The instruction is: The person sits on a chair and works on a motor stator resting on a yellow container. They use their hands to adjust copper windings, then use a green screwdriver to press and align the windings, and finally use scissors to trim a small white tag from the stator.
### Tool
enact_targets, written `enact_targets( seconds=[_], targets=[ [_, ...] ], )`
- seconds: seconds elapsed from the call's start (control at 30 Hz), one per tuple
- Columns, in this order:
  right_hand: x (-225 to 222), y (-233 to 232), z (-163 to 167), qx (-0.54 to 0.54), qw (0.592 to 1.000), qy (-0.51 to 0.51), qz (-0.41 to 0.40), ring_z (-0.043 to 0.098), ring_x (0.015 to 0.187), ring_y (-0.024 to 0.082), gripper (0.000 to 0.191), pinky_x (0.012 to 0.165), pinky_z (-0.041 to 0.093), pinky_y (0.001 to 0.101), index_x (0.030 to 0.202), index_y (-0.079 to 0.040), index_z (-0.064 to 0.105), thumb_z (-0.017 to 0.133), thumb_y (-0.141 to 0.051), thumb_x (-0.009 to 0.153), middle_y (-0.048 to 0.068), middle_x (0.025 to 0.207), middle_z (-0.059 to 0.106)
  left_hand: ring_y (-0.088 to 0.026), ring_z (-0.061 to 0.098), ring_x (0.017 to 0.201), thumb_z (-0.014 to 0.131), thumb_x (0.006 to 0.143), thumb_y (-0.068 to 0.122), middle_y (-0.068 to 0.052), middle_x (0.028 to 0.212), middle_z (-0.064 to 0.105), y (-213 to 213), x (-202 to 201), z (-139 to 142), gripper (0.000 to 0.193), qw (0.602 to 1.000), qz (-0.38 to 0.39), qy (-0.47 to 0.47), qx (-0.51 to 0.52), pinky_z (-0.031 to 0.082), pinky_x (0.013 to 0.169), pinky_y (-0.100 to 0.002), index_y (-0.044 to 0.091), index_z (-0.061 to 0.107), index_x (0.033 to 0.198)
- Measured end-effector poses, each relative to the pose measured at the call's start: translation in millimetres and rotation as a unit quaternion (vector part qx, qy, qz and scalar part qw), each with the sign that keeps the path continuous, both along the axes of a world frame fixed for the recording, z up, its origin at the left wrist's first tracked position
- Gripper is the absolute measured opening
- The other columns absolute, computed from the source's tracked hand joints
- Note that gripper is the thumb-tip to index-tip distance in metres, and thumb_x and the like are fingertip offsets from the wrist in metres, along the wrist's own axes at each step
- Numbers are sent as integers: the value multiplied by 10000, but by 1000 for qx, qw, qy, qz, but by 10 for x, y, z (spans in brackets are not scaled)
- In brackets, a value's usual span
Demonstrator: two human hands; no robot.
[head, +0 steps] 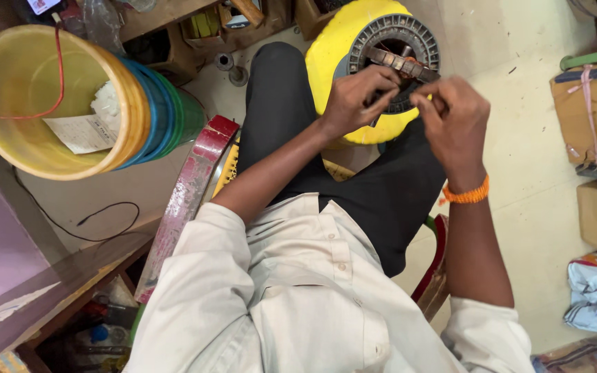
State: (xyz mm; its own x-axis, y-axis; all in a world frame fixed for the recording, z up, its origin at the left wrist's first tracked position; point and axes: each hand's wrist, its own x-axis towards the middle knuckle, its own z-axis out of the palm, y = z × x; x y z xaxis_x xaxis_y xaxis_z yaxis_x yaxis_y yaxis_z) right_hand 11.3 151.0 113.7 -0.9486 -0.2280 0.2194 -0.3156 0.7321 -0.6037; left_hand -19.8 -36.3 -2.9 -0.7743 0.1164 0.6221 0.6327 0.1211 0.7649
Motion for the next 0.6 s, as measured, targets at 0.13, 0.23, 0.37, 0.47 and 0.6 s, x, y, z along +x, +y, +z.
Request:
enact_targets(
  seconds=[0.13,0.23,0.37,0.47,0.6],
  targets=[
    [-269,-112,6,-5,997,61,42,592,761,237,117,688,459,360,959,25,688,802,48,946,126,925,638,-65,559,629,762,891,49,-24,998,732,234,156,19,120,980,84,-149,100,450,568,-253,37,670,969],
    [-393,-140,-33,2,997,59,50,604,781,220,119,697,464,344,958,25,682,796,55,946,118,884,636,-17,486,602,752,882,51,-10,903,739,373,197,15,95,950,127,-239,158,412,547,-234,29,669,924],
    [-569,-46,-155,-3,999,16,40,528,662,160,109,617,423,316,926,36,696,802,55,945,94,805,593,-1,530,613,728,882,65,1,853,742,442,207,4,80,936,144,-269,177,438,560,-233,33,659,908],
    [-790,94,-266,-18,999,-25,36,506,640,98,68,588,410,289,940,34,717,777,52,966,47,736,585,-35,598,626,729,881,87,-3,828,737,446,171,25,83,937,152,-275,154,480,588,-253,43,666,911],
    [-936,186,-455,-17,998,-60,5,486,615,59,74,554,400,265,962,31,737,807,9,951,10,690,570,-131,678,647,738,890,107,-16,822,731,428,155,111,96,940,168,-273,119,521,638,-306,58,666,931]
  ],
)
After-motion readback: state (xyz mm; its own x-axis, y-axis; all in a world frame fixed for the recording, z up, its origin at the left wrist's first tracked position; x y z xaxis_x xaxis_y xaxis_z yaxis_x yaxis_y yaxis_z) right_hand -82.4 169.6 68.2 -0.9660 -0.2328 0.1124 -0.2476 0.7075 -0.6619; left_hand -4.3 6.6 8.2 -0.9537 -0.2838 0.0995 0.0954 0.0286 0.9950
